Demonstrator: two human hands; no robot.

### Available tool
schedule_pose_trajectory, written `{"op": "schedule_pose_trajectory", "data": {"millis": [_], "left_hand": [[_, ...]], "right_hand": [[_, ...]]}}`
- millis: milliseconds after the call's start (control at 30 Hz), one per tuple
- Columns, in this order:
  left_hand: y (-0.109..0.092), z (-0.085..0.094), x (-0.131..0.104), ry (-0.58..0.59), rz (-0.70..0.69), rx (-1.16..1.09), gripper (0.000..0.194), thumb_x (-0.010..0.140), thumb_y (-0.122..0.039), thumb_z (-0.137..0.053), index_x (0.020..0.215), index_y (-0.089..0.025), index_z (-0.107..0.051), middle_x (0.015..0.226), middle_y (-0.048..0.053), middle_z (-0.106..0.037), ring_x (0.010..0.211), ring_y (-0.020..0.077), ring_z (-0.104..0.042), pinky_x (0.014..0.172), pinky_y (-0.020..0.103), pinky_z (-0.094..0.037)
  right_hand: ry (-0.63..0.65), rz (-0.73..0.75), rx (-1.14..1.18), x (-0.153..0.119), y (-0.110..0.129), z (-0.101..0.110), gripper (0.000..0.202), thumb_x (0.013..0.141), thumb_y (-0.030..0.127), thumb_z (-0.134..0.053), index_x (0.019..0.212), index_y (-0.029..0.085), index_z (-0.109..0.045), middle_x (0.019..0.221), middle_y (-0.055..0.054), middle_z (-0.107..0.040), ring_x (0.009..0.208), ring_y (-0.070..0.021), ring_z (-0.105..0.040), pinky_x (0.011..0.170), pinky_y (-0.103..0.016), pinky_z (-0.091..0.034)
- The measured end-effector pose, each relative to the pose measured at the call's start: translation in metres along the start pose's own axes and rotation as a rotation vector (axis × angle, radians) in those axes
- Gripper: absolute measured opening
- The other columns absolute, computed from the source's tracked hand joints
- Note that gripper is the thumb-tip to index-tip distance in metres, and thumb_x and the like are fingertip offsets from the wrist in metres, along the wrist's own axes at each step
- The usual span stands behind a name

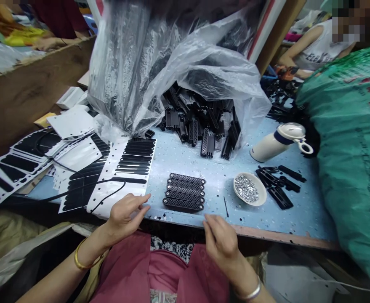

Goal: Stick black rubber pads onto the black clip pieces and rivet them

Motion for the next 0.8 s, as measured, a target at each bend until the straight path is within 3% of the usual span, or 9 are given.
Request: {"op": "schedule_pose_trajectory", "data": {"millis": [100, 233, 367, 433, 500, 567, 633, 700, 800], "left_hand": [[0.014, 0.029, -0.015, -0.064, 0.061, 0.200, 0.033, 0.083, -0.008, -0.058, 0.116, -0.015, -0.060, 0.094, 0.012, -0.072, 0.084, 0.0222, -0.068, 0.075, 0.036, -0.052], [0.040, 0.067, -0.038, -0.137, 0.163, 0.513, 0.036, 0.085, -0.010, -0.051, 0.120, -0.013, -0.059, 0.116, 0.019, -0.067, 0.109, 0.0312, -0.064, 0.089, 0.045, -0.049], [0.049, 0.096, -0.064, -0.246, 0.262, 0.580, 0.026, 0.085, -0.015, -0.055, 0.109, -0.013, -0.064, 0.099, 0.014, -0.072, 0.090, 0.0255, -0.070, 0.081, 0.037, -0.052], [0.048, 0.106, -0.079, -0.318, 0.355, 0.551, 0.015, 0.085, -0.019, -0.059, 0.095, -0.014, -0.067, 0.081, 0.008, -0.072, 0.073, 0.0208, -0.069, 0.074, 0.034, -0.052], [0.046, 0.112, -0.095, -0.390, 0.498, 0.492, 0.013, 0.082, -0.027, -0.064, 0.081, -0.015, -0.068, 0.070, 0.005, -0.069, 0.063, 0.0189, -0.064, 0.068, 0.032, -0.050], [0.046, 0.109, -0.108, -0.402, 0.706, 0.312, 0.021, 0.078, -0.035, -0.067, 0.072, -0.015, -0.068, 0.065, 0.005, -0.067, 0.059, 0.0182, -0.061, 0.063, 0.031, -0.048], [0.045, 0.095, -0.117, -0.329, 0.930, -0.070, 0.027, 0.076, -0.040, -0.068, 0.068, -0.014, -0.069, 0.063, 0.005, -0.068, 0.059, 0.0176, -0.061, 0.059, 0.028, -0.047], [0.040, 0.072, -0.119, -0.234, 1.107, -0.539, 0.029, 0.074, -0.040, -0.070, 0.064, -0.013, -0.070, 0.061, 0.005, -0.067, 0.058, 0.0160, -0.060, 0.057, 0.025, -0.045], [0.027, 0.043, -0.115, -0.234, 1.251, -1.049, 0.025, 0.063, -0.034, -0.080, 0.067, -0.010, -0.071, 0.062, 0.005, -0.067, 0.055, 0.0129, -0.057, 0.055, 0.022, -0.042]], "right_hand": [[0.146, 0.073, 0.199, 0.004, 0.041, -0.016, 0.044, 0.083, -0.003, -0.051, 0.122, 0.018, -0.054, 0.082, -0.009, -0.066, 0.071, -0.0201, -0.063, 0.059, -0.034, -0.056], [0.341, 0.215, 0.302, 0.029, 0.092, -0.068, 0.040, 0.084, 0.001, -0.049, 0.122, 0.013, -0.052, 0.106, -0.016, -0.065, 0.101, -0.0270, -0.060, 0.084, -0.045, -0.054], [0.441, 0.292, 0.139, 0.065, 0.115, -0.136, 0.040, 0.085, 0.022, -0.060, 0.121, 0.006, -0.053, 0.119, -0.024, -0.060, 0.116, -0.0385, -0.050, 0.087, -0.056, -0.048], [0.499, 0.349, 0.054, 0.071, 0.119, -0.159, 0.034, 0.084, 0.019, -0.059, 0.115, 0.005, -0.056, 0.117, -0.024, -0.061, 0.114, -0.0399, -0.051, 0.081, -0.055, -0.048], [0.506, 0.401, 0.056, 0.065, 0.119, -0.166, 0.025, 0.082, 0.009, -0.054, 0.107, 0.007, -0.060, 0.110, -0.021, -0.064, 0.109, -0.0364, -0.055, 0.076, -0.049, -0.048], [0.446, 0.415, 0.117, 0.050, 0.118, -0.155, 0.027, 0.080, 0.001, -0.049, 0.104, 0.009, -0.060, 0.103, -0.018, -0.067, 0.101, -0.0320, -0.058, 0.073, -0.045, -0.048], [0.388, 0.421, 0.154, 0.033, 0.120, -0.134, 0.032, 0.080, 0.000, -0.046, 0.107, 0.009, -0.060, 0.103, -0.016, -0.068, 0.097, -0.0302, -0.060, 0.072, -0.044, -0.048], [0.419, 0.428, 0.178, 0.022, 0.123, -0.114, 0.028, 0.083, 0.004, -0.046, 0.107, 0.011, -0.061, 0.101, -0.016, -0.068, 0.095, -0.0299, -0.061, 0.072, -0.045, -0.048], [0.486, 0.386, 0.312, 0.023, 0.120, -0.101, 0.018, 0.087, 0.017, -0.055, 0.104, 0.015, -0.062, 0.094, -0.014, -0.069, 0.089, -0.0271, -0.062, 0.072, -0.044, -0.051]]}}
Point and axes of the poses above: each hand's wrist, its own x-axis towards the middle knuckle, its own z-axis out of the back of the hand, y = z × x, the point moved 3 cm from there along x, towards the middle knuckle
